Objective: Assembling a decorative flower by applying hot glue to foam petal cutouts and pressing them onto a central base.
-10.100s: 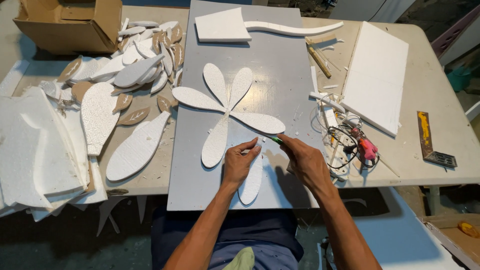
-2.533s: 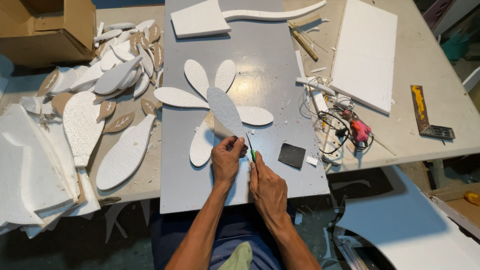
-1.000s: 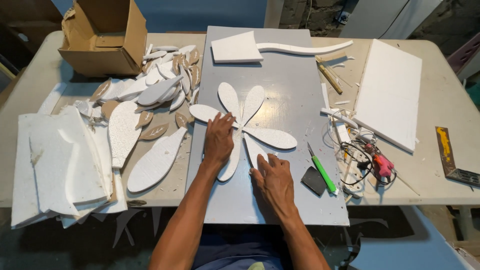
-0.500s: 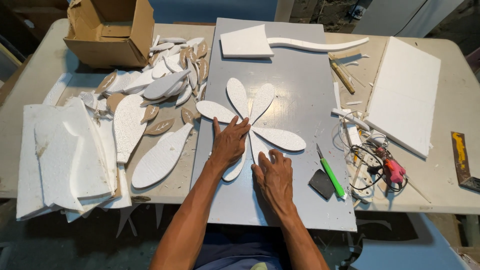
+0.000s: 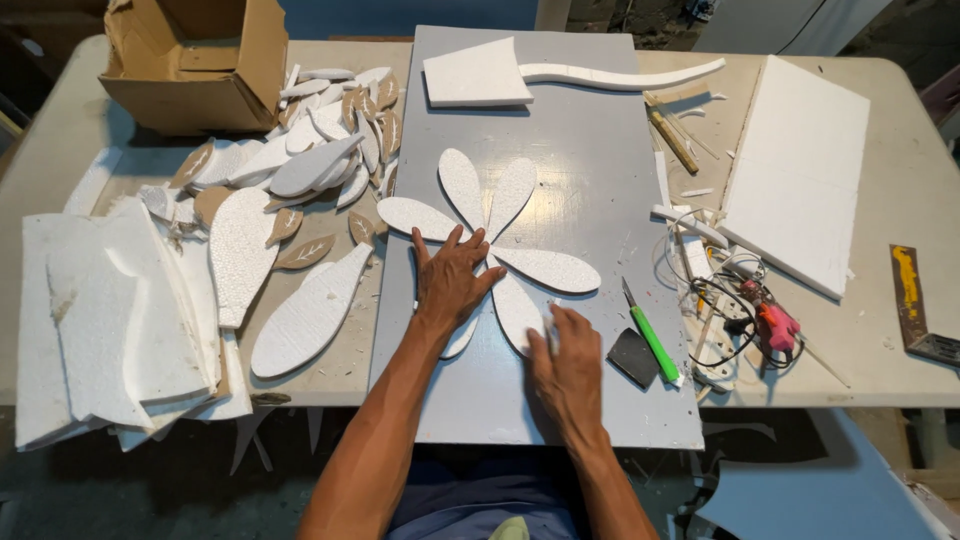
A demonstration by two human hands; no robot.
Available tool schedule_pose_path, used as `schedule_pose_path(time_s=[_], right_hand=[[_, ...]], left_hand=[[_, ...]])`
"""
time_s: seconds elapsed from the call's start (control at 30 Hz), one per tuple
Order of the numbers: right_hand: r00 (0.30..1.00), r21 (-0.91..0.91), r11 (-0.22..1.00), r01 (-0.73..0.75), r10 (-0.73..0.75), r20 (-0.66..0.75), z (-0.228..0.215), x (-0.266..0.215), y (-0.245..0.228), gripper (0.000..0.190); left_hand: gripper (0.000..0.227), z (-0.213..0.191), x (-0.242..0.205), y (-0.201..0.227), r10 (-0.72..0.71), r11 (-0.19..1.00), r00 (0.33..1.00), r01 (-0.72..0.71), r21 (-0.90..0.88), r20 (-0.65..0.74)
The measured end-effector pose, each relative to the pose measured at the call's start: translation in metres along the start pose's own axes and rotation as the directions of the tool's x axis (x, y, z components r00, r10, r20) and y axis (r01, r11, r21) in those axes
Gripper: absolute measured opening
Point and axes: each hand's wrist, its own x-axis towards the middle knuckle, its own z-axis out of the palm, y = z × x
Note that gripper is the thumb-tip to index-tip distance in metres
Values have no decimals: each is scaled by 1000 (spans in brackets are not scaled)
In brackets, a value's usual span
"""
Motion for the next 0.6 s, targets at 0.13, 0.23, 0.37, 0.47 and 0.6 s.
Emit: schedule_pose_path(time_s=[0.13, 0.23, 0.37, 0.47, 0.6], right_hand=[[993, -92, 992, 89, -95, -65, 15, -17, 47, 55], [996, -178, 980, 86, -78, 51, 10, -18, 28, 65], [991, -163, 978, 129, -123, 46, 14, -20, 30, 60], [971, -204, 964, 173, -202, -131, 5, -15, 59, 44], [943, -231, 957, 174, -230, -240, -27, 6, 68, 29]], left_hand=[[44, 9, 3, -7, 100, 989, 993, -92, 119, -66], [49, -7, -1, 7, 15, 999, 1000, -15, 39, 0], [50, -6, -2, 5, 20, 998, 1000, -21, 58, 11], [51, -4, 0, 4, 23, 998, 1000, -23, 53, -2], [51, -3, 0, 4, 11, 1000, 1000, -11, 17, -22]])
